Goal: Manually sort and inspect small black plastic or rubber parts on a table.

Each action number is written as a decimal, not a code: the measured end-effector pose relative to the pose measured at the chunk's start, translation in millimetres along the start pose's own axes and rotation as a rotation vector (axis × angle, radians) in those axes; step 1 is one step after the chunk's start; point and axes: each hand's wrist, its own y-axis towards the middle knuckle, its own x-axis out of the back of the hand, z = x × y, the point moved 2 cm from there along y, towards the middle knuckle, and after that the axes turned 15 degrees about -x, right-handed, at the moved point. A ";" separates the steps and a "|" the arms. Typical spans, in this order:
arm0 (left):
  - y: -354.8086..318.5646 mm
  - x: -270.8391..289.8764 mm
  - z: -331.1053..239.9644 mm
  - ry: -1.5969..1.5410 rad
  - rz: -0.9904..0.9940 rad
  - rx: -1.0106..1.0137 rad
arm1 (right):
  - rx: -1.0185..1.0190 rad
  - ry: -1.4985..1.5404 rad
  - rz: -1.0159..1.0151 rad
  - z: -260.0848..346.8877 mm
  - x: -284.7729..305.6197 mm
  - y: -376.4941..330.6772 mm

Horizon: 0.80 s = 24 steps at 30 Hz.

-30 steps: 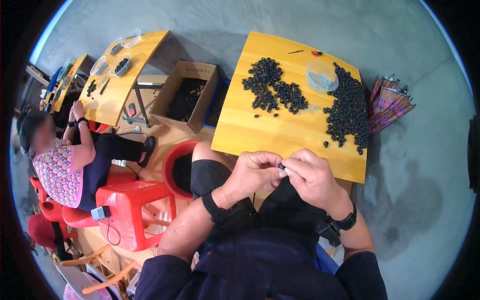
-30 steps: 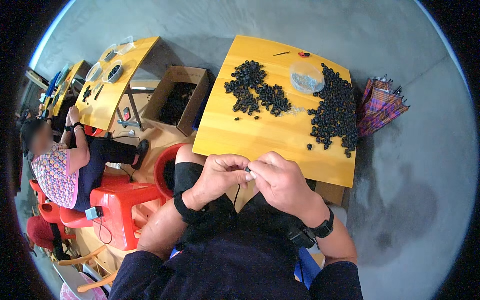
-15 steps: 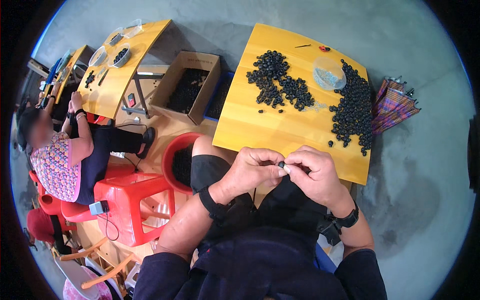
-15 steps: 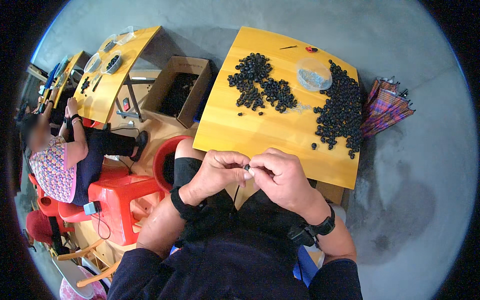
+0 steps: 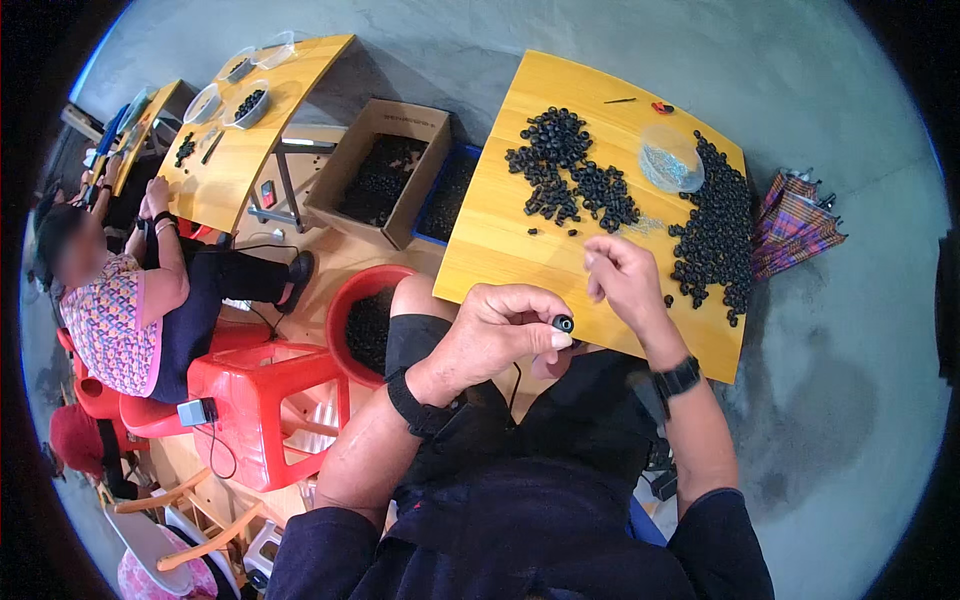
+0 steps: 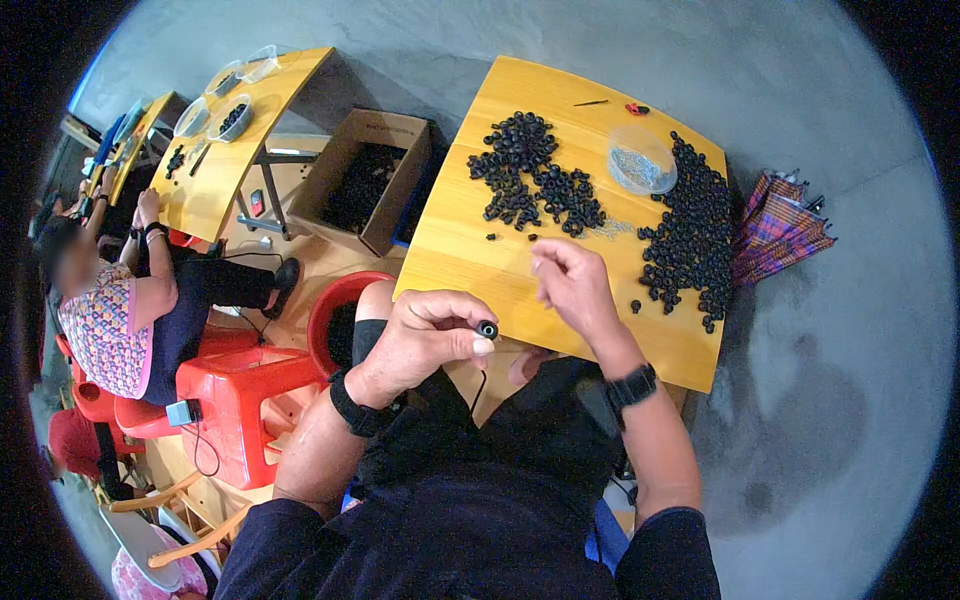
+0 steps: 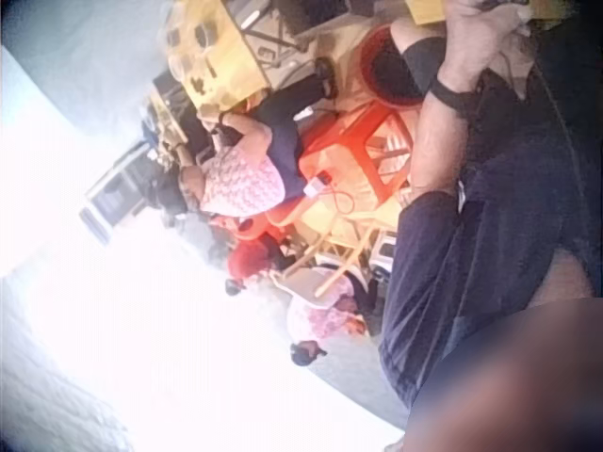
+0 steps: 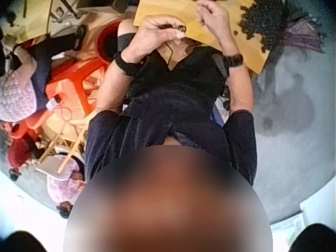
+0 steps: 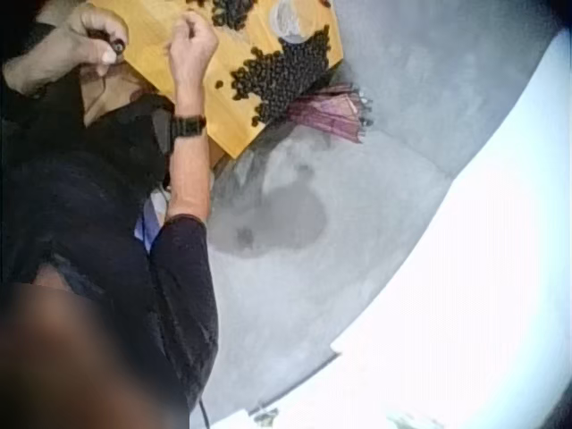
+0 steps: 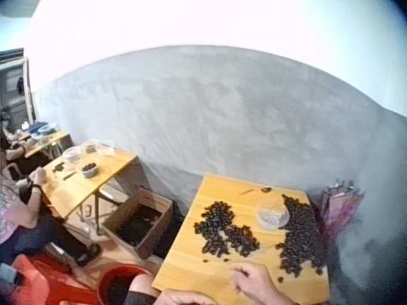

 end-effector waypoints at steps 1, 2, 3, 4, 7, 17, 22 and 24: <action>1.8 0.3 -3.8 0.012 -0.003 -0.051 | 0.007 0.001 0.001 -14.4 1.8 20.5; 3.9 0.9 -6.5 0.017 -0.002 -0.057 | 0.070 -0.170 -0.088 -28.7 6.6 40.9; 4.4 2.9 -8.8 -0.018 -0.017 -0.072 | 0.134 -0.338 -0.173 -36.5 7.5 55.0; 2.9 4.4 -11.1 -0.055 -0.038 -0.084 | 0.139 -0.337 -0.162 -37.7 4.7 60.0; 2.4 10.0 -15.0 -0.019 -0.099 -0.065 | 0.216 -0.548 -0.247 -35.8 -3.8 69.7; 7.5 6.7 -26.9 -0.012 -0.140 -0.030 | 0.251 -0.812 -0.316 -50.1 -5.0 87.3; 8.2 11.4 -17.4 -0.085 -0.214 -0.115 | -0.158 -0.179 -0.120 -24.8 -3.6 49.4; 7.7 9.6 -18.3 -0.064 -0.216 -0.114 | -0.056 0.148 -0.010 -8.7 -1.6 26.9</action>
